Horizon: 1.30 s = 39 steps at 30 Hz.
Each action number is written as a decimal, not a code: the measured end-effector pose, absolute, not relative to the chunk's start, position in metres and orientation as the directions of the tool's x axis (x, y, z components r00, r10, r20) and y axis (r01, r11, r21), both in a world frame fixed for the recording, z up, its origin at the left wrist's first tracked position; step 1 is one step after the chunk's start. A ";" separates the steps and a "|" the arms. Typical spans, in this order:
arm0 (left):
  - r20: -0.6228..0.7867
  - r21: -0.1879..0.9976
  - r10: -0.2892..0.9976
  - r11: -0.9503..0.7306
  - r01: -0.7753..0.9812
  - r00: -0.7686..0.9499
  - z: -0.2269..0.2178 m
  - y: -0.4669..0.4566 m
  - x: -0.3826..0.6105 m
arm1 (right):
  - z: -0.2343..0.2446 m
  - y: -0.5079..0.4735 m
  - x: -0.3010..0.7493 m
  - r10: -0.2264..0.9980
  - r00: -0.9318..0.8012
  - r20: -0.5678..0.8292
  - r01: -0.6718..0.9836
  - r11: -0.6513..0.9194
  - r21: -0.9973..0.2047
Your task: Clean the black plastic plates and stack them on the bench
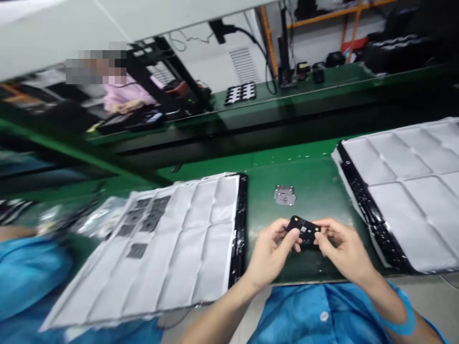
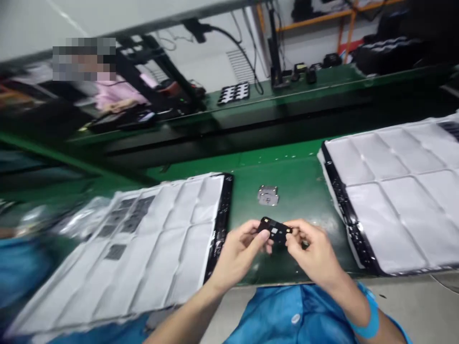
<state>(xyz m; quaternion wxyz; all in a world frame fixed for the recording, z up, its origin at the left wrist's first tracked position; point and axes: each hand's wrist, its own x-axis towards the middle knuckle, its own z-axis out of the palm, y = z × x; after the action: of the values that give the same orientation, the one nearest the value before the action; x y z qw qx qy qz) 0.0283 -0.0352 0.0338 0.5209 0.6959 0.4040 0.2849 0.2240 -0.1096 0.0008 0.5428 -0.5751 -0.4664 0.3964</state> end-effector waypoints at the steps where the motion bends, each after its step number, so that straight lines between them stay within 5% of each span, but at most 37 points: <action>1: -0.105 0.974 0.864 -0.010 0.226 0.492 0.030 -0.040 0.032 | 0.001 -0.111 0.225 0.966 0.244 0.089 0.151 0.053 -0.987; 7: -0.210 0.977 0.880 0.209 0.050 0.427 0.018 -0.059 0.048 | -0.003 -0.119 0.226 0.975 0.212 0.061 0.079 0.045 -0.996; 12: -0.099 0.994 0.907 0.075 0.075 0.408 0.006 -0.070 0.050 | -0.011 -0.124 0.219 0.968 0.242 -0.069 -0.121 -0.040 -0.992; 24: 0.034 0.991 0.869 -0.094 0.096 0.494 -0.017 -0.080 0.057 | -0.034 -0.116 0.206 0.921 0.343 -0.186 -0.293 -0.083 -0.953; 39: 0.064 0.994 0.846 -0.103 0.044 0.529 -0.025 -0.074 0.064 | -0.032 -0.107 0.206 0.886 0.395 -0.241 -0.330 -0.108 -0.938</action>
<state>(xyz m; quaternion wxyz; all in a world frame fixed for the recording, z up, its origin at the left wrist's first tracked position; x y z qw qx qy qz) 0.0640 -0.0743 -0.0252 0.5777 0.6562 0.3391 0.3474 0.2063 -0.1075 -0.0321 0.6199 -0.5598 -0.2487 0.4904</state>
